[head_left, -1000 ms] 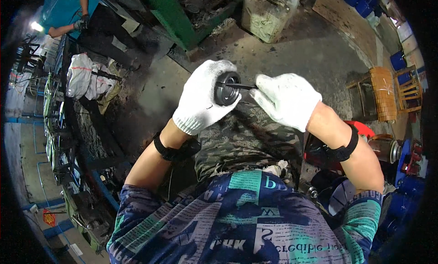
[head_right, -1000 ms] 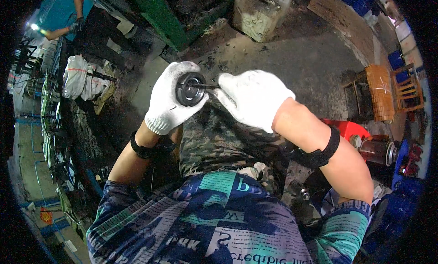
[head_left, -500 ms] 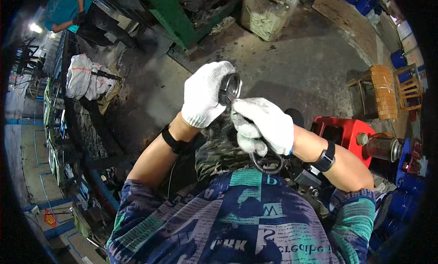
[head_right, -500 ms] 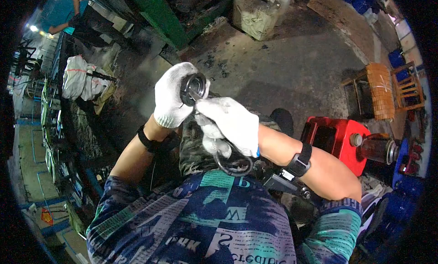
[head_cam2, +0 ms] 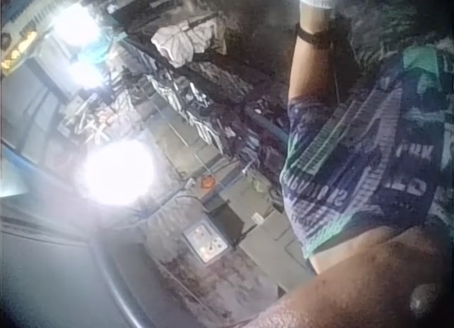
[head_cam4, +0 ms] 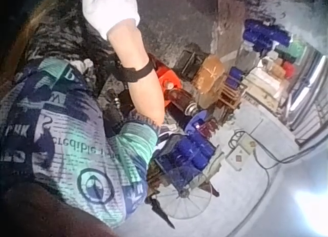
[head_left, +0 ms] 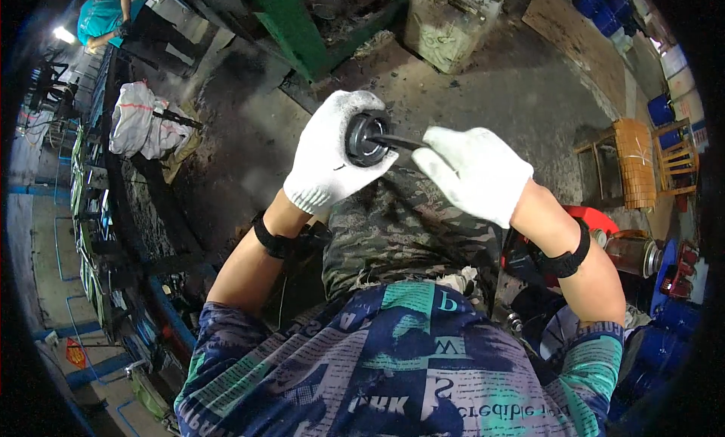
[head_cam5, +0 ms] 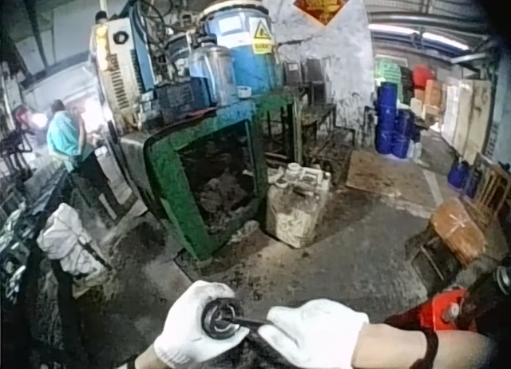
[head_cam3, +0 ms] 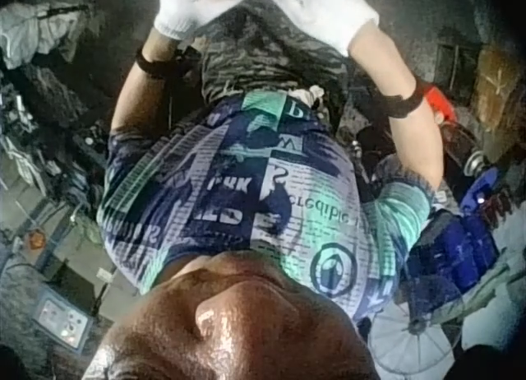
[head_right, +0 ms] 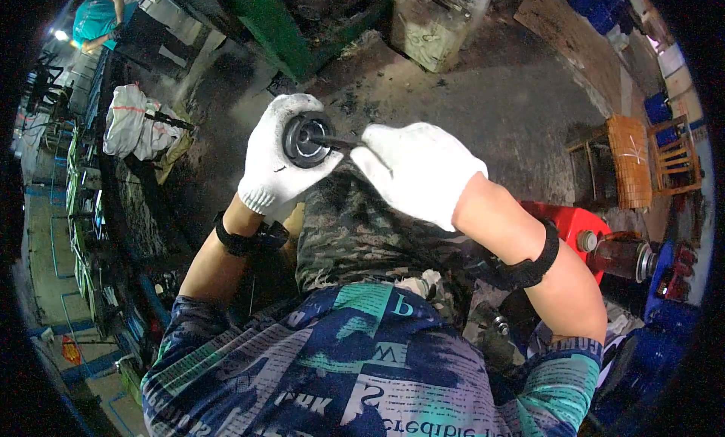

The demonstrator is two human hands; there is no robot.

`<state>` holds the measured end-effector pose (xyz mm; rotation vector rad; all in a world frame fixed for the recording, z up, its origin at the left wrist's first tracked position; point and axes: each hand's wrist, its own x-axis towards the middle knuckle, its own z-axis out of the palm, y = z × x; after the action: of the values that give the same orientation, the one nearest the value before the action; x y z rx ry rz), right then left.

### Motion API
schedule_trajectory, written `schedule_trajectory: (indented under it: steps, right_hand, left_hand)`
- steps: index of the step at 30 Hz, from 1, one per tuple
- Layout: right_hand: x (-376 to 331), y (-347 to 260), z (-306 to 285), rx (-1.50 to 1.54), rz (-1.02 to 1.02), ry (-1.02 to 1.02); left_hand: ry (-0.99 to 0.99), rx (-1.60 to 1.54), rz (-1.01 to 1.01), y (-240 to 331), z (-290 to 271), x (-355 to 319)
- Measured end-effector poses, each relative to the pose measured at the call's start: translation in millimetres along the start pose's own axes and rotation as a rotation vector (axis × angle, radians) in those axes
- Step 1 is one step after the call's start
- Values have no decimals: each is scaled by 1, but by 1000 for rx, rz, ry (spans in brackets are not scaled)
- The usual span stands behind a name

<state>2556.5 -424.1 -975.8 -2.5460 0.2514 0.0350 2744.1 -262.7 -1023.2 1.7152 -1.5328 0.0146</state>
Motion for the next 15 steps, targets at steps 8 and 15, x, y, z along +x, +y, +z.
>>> schedule_trajectory:
  steps: [8, 15]
  right_hand:
    - [39, -14, 38, 146, 31, -6]
    - [75, -30, 65, 1535, 303, -361]
  left_hand:
    - [-116, 84, -11, -23, -12, -3]
    - [307, -133, -103, -88, -10, -5]
